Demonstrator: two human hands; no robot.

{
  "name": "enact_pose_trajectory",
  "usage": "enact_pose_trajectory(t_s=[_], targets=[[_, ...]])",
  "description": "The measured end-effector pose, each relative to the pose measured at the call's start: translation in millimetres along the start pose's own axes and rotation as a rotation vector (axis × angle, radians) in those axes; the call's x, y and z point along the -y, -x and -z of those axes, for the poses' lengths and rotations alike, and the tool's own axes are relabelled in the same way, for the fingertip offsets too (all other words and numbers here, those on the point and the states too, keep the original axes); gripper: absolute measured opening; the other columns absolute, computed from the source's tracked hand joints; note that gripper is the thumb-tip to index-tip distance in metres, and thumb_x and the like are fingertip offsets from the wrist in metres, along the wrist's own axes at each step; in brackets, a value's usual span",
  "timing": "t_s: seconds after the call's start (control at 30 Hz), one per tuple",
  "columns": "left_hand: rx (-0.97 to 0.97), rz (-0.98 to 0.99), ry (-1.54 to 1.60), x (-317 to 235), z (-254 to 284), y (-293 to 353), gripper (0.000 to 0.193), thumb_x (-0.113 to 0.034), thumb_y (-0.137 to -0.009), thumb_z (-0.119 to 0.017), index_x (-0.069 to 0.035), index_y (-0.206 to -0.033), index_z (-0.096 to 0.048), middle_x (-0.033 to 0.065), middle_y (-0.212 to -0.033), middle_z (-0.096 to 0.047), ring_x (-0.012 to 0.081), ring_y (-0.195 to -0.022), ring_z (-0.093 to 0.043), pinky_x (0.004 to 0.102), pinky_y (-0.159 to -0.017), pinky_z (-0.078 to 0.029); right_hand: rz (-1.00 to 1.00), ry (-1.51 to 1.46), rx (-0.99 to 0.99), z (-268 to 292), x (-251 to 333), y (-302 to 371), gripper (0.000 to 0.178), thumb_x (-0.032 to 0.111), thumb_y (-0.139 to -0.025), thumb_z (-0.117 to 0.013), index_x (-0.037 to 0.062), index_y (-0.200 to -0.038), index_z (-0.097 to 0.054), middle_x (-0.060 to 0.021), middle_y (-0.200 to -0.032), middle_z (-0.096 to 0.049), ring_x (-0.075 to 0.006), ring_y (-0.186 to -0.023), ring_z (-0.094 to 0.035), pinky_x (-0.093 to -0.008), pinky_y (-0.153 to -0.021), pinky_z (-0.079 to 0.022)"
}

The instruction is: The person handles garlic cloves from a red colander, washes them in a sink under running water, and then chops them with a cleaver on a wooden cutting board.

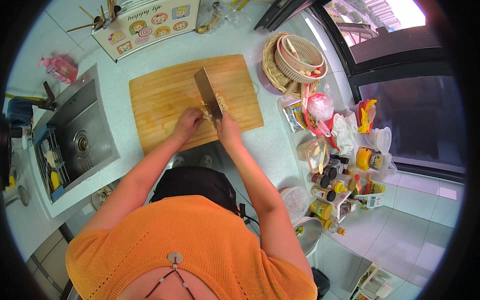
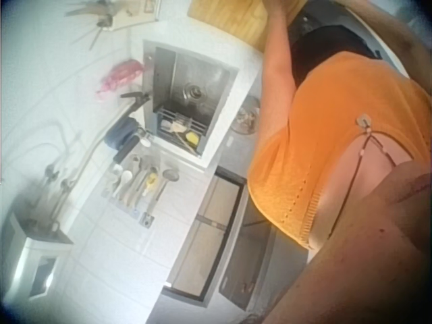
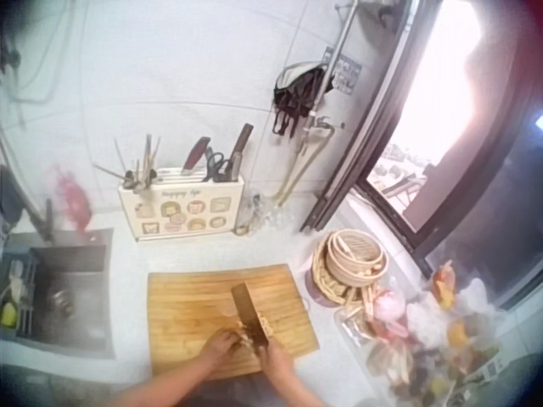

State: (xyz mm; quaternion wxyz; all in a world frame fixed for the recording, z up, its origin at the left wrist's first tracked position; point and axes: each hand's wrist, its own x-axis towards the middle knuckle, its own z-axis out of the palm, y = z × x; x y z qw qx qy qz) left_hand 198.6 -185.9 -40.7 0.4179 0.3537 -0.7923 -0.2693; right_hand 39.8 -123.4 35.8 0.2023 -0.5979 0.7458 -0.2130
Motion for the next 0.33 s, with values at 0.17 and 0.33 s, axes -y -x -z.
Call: enact_pose_trajectory(t_s=[0.17,0.33], targets=[[0.045,0.051,0.032,-0.1,2.5,-1.5,0.018,0.001,-0.071,-0.064,-0.004,-0.086,-0.056,0.0116,-0.09,-0.058,0.0315,-0.087,-0.055,0.0378,-0.076,-0.048,0.03,0.103,0.079,9.2,5.4,2.3,0.022,0.015,-0.084,-0.058,0.0028,-0.099,-0.048,-0.0269,-0.079,-0.062,-0.0453,-0.077,-0.06,-0.0543,-0.068,-0.046],[0.053,-0.04,0.026,4.5,2.1,-1.1,0.019,0.001,-0.071,-0.064,-0.004,-0.087,-0.057,0.0113,-0.091,-0.059,0.0313,-0.089,-0.055,0.038,-0.078,-0.048,-0.014,0.124,0.131,6.7,14.8,4.8,0.024,0.015,-0.084,-0.06,0.0029,-0.102,-0.05,-0.0266,-0.085,-0.062,-0.0459,-0.08,-0.059,-0.0525,-0.069,-0.047]])
